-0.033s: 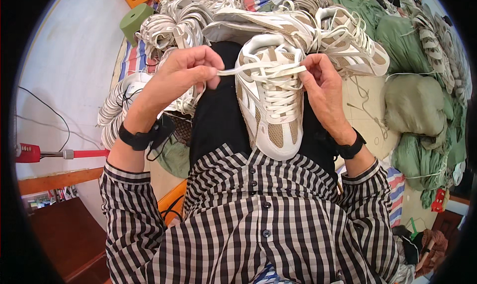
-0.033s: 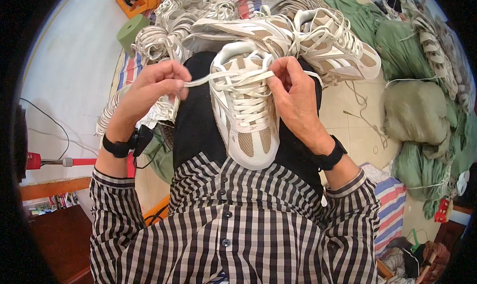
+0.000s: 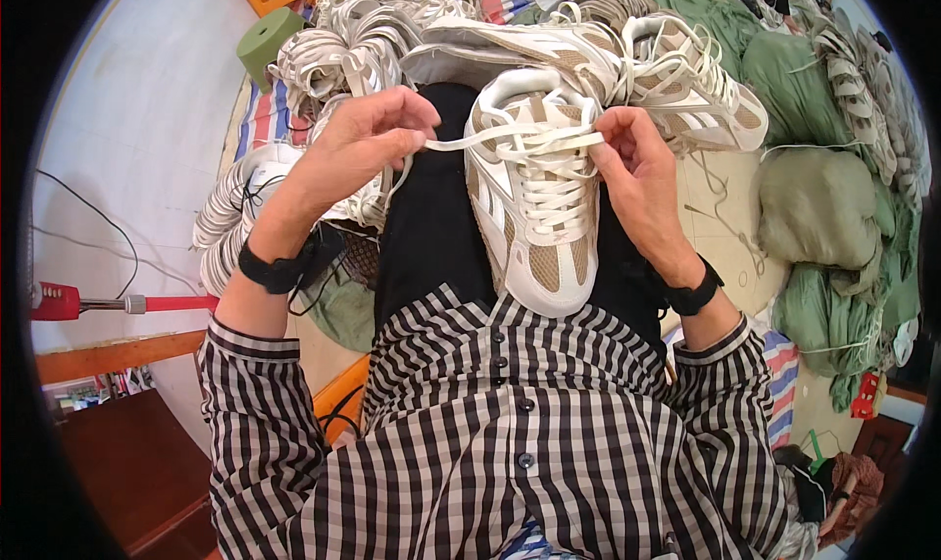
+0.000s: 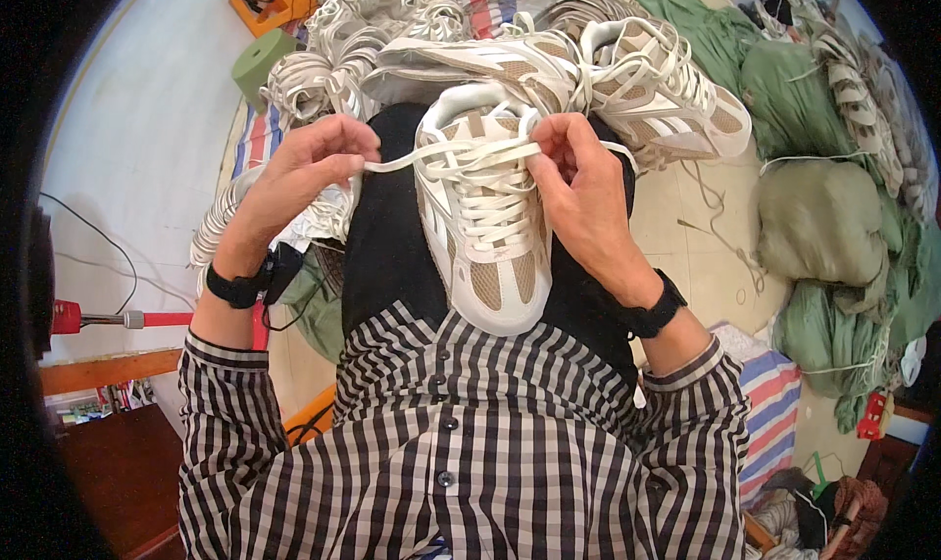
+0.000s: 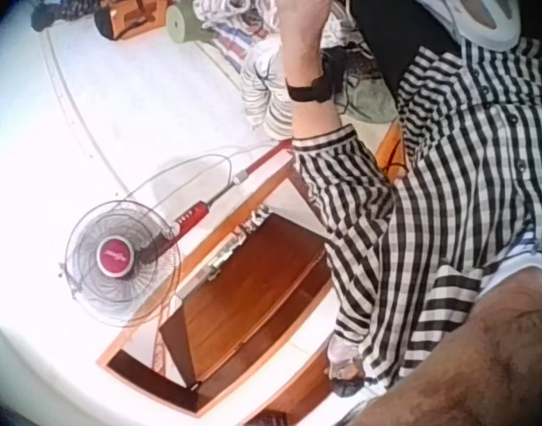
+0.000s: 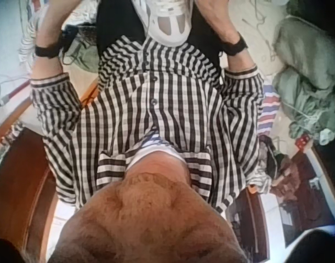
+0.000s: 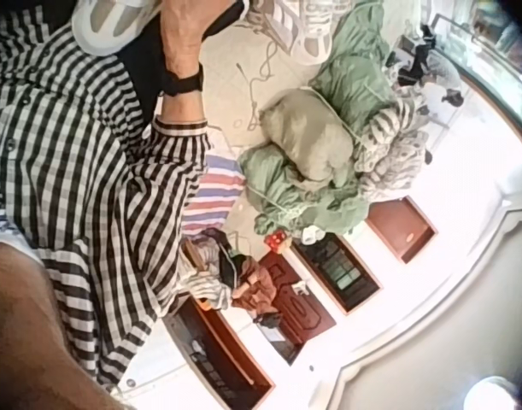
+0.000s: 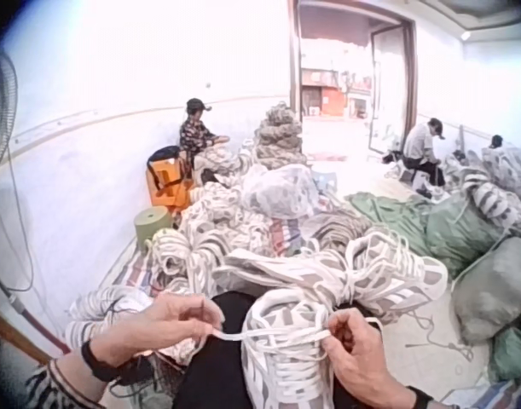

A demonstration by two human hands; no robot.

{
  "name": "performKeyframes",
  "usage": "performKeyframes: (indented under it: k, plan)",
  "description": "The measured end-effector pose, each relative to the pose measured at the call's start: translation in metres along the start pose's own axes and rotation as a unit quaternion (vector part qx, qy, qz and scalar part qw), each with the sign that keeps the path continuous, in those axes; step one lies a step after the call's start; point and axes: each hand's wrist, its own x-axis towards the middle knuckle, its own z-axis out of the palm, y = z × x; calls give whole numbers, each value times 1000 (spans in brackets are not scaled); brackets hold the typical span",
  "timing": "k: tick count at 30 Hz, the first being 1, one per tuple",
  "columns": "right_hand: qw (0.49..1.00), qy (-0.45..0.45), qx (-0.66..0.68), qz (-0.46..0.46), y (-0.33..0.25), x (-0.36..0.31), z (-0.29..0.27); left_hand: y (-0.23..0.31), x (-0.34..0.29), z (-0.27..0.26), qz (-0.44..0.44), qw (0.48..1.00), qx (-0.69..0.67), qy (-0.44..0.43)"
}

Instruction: Lacing a series of sneaker shoe uppers as part of an assembly process.

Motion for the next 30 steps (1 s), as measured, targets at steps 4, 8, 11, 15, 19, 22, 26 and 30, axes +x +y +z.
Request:
performKeyframes:
  k: [4,8,11,15,19,22,26,30]
  plan:
    - [1000,1,-20,-13,-5,-9,-11,-21,10,-4,40,987,115,106]
    - [982,-40,-176,-57,-5,-31,-34,-10,21,7,26,989,98,106]
    - [918,-145,-345,-134,-12,-51,-32,-7,36,16,9,989,93,110]
    - [887,-186,-397,-144,-17,-77,-32,-18,58,14,184,819,422,343]
    - [868,-212,-418,-164,-20,-87,-32,-46,87,-16,186,786,500,311]
    - [862,-165,-435,-200,-8,-90,-24,-60,120,-32,164,878,406,195]
    - [868,-120,-414,-247,2,-93,-28,-58,145,-42,136,934,291,157]
    - [877,-92,-368,-294,-9,-70,-39,-31,139,-60,204,902,334,179]
